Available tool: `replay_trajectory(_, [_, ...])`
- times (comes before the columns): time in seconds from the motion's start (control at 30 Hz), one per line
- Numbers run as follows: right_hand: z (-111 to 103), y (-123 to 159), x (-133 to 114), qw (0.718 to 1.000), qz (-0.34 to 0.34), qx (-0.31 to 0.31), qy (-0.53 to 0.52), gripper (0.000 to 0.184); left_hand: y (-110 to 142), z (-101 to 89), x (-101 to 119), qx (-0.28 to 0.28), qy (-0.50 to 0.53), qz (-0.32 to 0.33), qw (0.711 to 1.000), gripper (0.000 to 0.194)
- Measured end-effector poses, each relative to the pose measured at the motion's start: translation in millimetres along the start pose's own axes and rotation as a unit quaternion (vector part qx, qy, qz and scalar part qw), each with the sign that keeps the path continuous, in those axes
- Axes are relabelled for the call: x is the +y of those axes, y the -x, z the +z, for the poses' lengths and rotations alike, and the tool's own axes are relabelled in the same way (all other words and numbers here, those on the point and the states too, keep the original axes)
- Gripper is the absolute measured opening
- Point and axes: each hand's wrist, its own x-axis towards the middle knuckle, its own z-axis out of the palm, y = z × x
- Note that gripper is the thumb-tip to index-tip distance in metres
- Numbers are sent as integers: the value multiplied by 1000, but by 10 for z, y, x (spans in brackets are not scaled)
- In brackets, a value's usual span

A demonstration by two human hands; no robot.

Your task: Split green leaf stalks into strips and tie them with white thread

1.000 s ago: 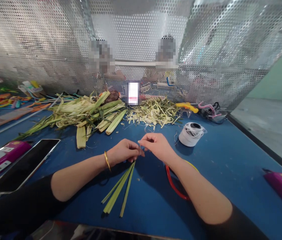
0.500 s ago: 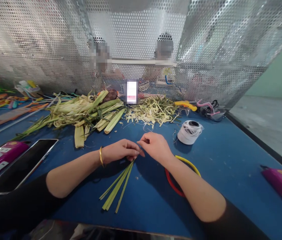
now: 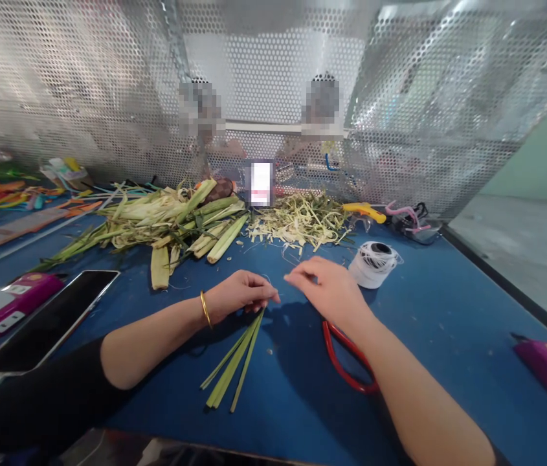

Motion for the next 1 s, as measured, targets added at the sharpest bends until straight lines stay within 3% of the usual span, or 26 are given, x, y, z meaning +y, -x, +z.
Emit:
replay_trajectory(0.13, [98, 98, -93, 998, 5, -55, 4, 10, 0, 10, -9, 17, -10, 1, 1000, 26])
replay_trajectory(0.3, [215, 93, -86, 997, -27, -60, 43, 17, -13, 7, -21, 24, -9, 1, 1000, 25])
replay_trajectory(0.47, [191, 87, -58, 998, -31, -60, -15, 17, -15, 6, -15, 48, 10, -2, 999, 25])
replay_trajectory(0.8, [215, 55, -18, 976, 9, -197, -90, 15, -8, 1, 2, 57, -16, -3, 998, 15])
replay_trajectory(1.0, [189, 55, 53, 939, 61, -278, -193, 16, -42, -13, -32, 67, -34, 37, 996, 13])
